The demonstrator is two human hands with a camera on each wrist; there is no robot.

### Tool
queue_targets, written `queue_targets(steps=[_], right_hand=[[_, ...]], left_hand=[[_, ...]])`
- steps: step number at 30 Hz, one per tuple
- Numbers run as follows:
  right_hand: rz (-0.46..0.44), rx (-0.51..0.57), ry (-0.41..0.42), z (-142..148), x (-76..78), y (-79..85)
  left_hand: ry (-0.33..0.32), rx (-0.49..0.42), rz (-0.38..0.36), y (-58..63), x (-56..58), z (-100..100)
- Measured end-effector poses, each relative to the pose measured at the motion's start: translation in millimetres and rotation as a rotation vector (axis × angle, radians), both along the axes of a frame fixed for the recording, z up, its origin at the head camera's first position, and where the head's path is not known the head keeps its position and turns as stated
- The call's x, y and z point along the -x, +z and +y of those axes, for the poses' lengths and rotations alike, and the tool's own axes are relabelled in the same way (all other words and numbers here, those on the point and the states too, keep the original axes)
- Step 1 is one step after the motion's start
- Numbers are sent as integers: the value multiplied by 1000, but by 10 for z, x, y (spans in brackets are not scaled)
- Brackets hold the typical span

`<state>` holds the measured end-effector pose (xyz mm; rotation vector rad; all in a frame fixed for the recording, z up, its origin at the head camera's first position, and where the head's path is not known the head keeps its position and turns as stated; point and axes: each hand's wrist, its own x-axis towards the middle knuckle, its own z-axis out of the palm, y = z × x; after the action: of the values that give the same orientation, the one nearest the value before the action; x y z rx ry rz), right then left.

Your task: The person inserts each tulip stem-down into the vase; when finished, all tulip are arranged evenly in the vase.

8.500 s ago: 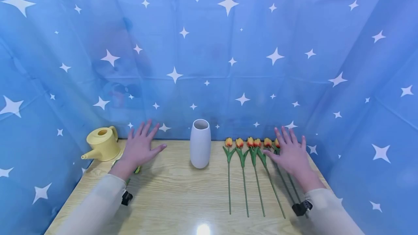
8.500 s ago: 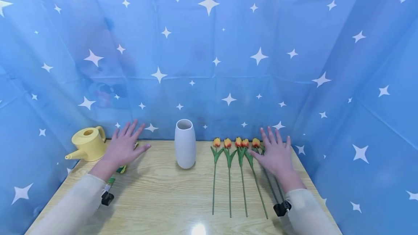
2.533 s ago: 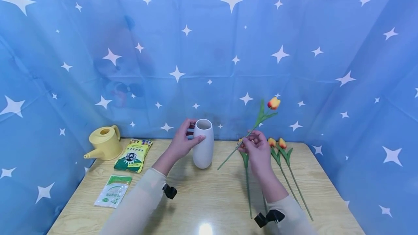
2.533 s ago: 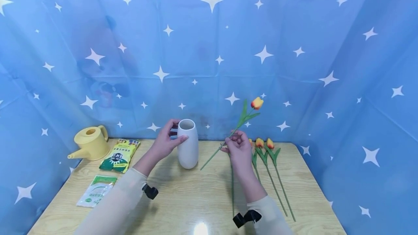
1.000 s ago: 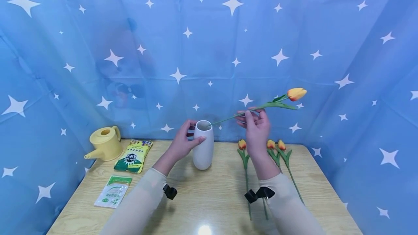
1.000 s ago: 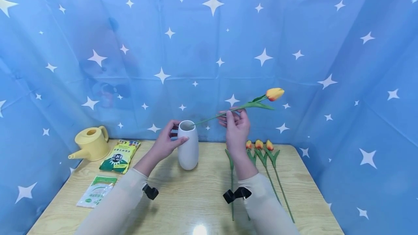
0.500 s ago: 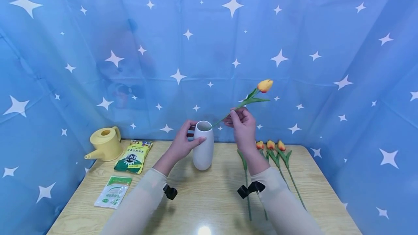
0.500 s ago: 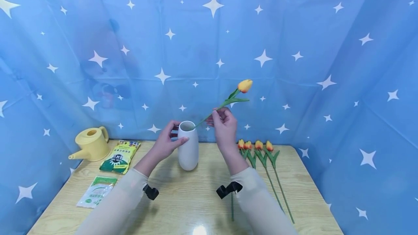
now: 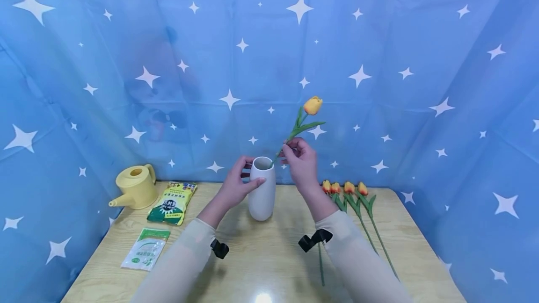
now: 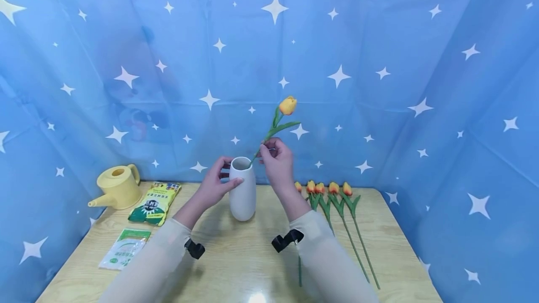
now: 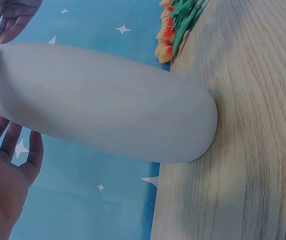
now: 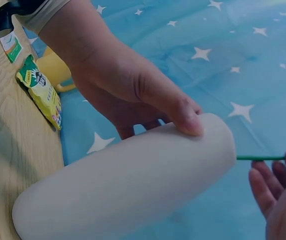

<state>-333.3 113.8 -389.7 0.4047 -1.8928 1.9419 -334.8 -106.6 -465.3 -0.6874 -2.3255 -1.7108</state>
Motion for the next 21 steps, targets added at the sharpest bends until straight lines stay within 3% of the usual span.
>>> queue_targets(steps=[6,14,21], right_hand=[[-10,-70,-3,-70,26,-28],[41,-124,27,-85,70,-46],[44,-268,46,-109,103,-33]], left_hand=[[-8,-6,13,10,9,0],[-14,11,30,4,25,12],[-10,19,23,3,23,-12]])
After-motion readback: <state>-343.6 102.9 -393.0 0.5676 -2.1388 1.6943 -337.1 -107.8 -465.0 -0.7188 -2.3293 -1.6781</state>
